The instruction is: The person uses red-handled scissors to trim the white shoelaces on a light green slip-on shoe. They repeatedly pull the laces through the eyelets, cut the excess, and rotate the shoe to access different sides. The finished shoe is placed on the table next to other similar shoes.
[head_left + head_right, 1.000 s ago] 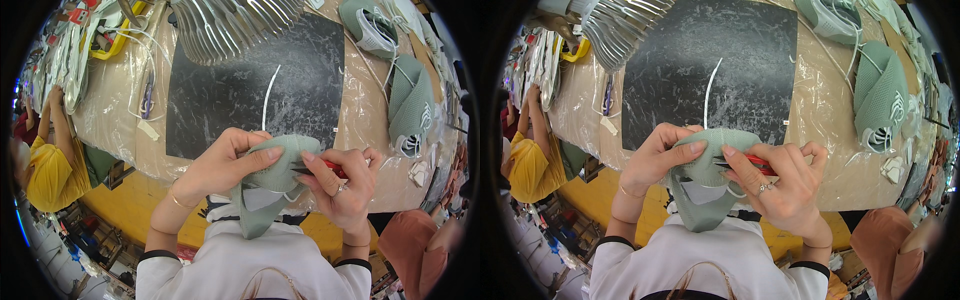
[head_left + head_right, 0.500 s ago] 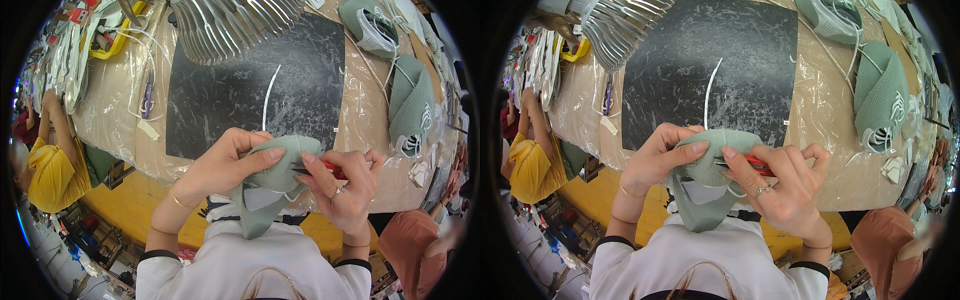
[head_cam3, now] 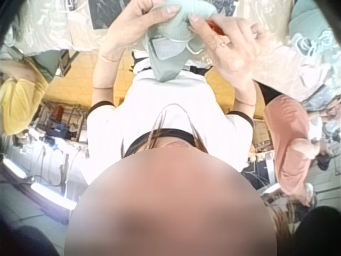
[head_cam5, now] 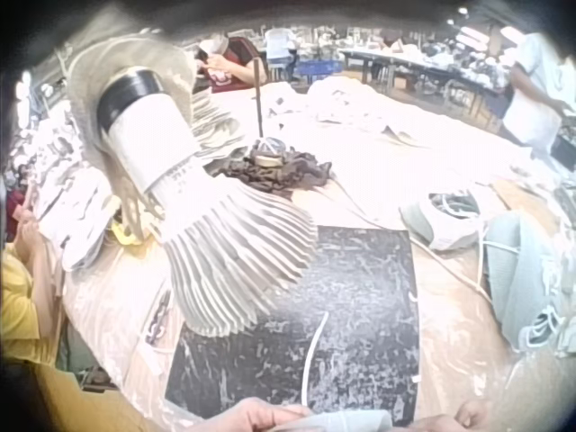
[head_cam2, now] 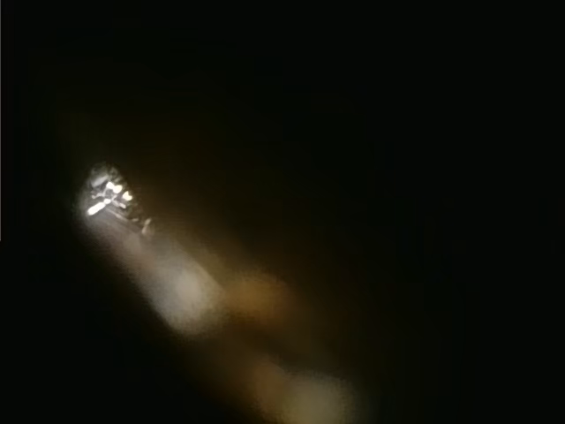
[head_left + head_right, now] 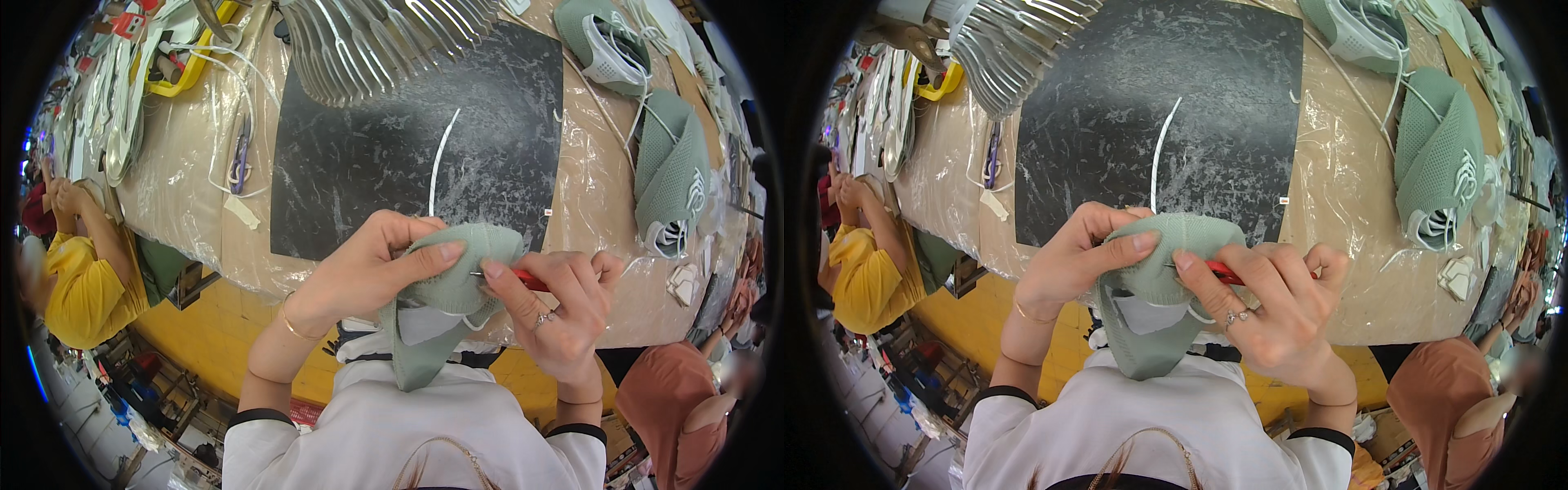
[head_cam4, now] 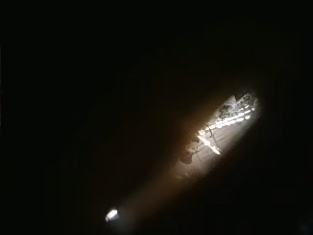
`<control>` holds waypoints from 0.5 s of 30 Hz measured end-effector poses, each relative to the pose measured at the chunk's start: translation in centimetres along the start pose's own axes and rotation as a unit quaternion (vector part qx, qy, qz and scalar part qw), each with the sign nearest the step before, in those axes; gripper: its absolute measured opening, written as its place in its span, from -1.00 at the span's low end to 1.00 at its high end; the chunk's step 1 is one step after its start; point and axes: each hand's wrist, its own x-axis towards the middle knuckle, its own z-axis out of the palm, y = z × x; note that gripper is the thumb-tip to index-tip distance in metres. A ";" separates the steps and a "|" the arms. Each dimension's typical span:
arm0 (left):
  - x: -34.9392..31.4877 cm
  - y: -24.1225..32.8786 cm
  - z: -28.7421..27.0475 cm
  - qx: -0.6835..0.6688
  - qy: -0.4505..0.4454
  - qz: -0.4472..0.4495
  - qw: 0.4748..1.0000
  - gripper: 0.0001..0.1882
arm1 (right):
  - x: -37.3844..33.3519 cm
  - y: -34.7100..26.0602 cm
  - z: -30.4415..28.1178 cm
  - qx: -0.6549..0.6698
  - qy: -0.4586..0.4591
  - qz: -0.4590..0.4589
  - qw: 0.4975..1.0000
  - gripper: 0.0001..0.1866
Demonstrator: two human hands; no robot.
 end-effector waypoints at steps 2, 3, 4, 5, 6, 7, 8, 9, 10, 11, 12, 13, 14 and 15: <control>0.0 -0.1 0.0 -0.018 -0.003 -0.004 1.000 -0.76 | -0.1 0.2 0.1 -0.005 0.005 -0.011 1.000 -0.54; -0.1 -0.1 0.0 -0.013 -0.003 0.002 1.000 -0.77 | -0.1 0.2 0.2 -0.007 0.007 -0.016 1.000 -0.54; -0.1 -0.1 -0.1 -0.008 -0.002 0.007 1.000 -0.78 | 0.0 0.3 0.4 0.024 0.020 -0.005 0.999 -0.53; -0.1 0.0 -0.1 -0.003 -0.002 0.012 1.000 -0.78 | 0.2 0.5 0.6 0.055 0.033 0.006 0.998 -0.51; -0.2 0.1 -0.2 0.033 -0.008 0.038 0.999 -0.80 | 0.4 0.7 0.7 0.092 0.071 0.021 0.993 -0.49; -0.3 0.2 -0.2 0.070 -0.014 0.064 0.995 -0.82 | 0.5 0.6 1.0 0.179 0.094 0.084 0.976 -0.46; -0.5 0.4 -0.1 0.106 -0.019 0.091 0.990 -0.82 | 0.7 0.3 1.5 0.271 0.140 0.150 0.941 -0.44; -0.8 0.6 0.0 0.156 -0.026 0.099 0.982 -0.83 | 1.0 0.7 1.6 0.327 0.135 0.182 0.918 -0.43; -1.2 0.8 0.2 0.206 -0.035 0.106 0.972 -0.82 | 1.2 0.8 1.8 0.336 0.106 0.152 0.924 -0.42; -1.6 0.9 0.5 0.252 -0.035 0.110 0.961 -0.80 | 1.4 1.6 1.7 0.309 0.027 0.090 0.946 -0.42; -2.0 0.8 0.8 0.305 -0.014 0.121 0.944 -0.78 | 1.5 2.1 1.6 0.279 -0.041 0.028 0.959 -0.42; -2.7 0.5 1.2 0.354 0.016 0.129 0.926 -0.77 | 1.4 2.2 1.5 0.273 -0.066 -0.035 0.959 -0.56; -3.3 0.1 1.5 0.401 0.048 0.134 0.905 -0.74 | 1.1 2.3 1.5 0.219 -0.048 -0.081 0.971 -0.61; -3.9 -0.3 1.6 0.455 0.070 0.146 0.876 -0.73 | 0.7 2.1 1.3 0.164 -0.013 -0.127 0.978 -0.66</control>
